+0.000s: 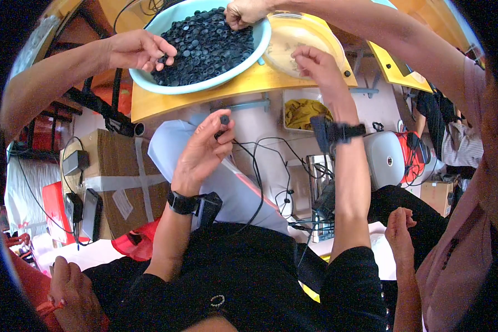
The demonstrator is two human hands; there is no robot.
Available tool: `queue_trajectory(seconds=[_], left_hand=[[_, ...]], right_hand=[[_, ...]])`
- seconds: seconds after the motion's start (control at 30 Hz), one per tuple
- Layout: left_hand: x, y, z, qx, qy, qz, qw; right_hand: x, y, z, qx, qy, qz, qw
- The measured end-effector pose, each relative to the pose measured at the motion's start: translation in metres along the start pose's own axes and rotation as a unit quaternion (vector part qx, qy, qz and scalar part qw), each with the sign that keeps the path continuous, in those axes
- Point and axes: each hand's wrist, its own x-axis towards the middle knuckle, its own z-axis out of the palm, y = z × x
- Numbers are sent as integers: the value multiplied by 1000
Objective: Inspecting and sorting black plastic components from a bowl.
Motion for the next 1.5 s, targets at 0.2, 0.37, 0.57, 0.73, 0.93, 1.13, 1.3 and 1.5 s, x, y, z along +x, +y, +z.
queue_trajectory(seconds=[0.2, 0.37, 0.57, 0.73, 0.93, 1.13, 1.3, 1.5], left_hand=[[-5, 6, 18, 6, -20, 30, 999], [-9, 4, 26, 29, -7, 33, 999], [-14, 0, 28, 54, -35, 43, 997], [-18, 0, 33, 91, -16, 57, 994], [-18, -2, 44, 287, 41, 148, 946], [-18, -3, 39, 273, 32, 114, 955], [-17, -5, 40, 236, 28, 111, 965], [-17, -7, 32, 70, -29, 33, 997]], right_hand=[[-92, -57, 92, -18, 23, -44, 999], [-124, -61, 123, 2, 62, -97, 993], [-128, -59, 130, -27, 76, -120, 989], [-131, -62, 130, -75, 93, -125, 985], [-135, -77, 132, -270, 110, -191, 937], [-136, -77, 131, -277, 90, -204, 935], [-136, -78, 130, -268, 86, -207, 937], [-140, -72, 123, -84, 63, -152, 983]])
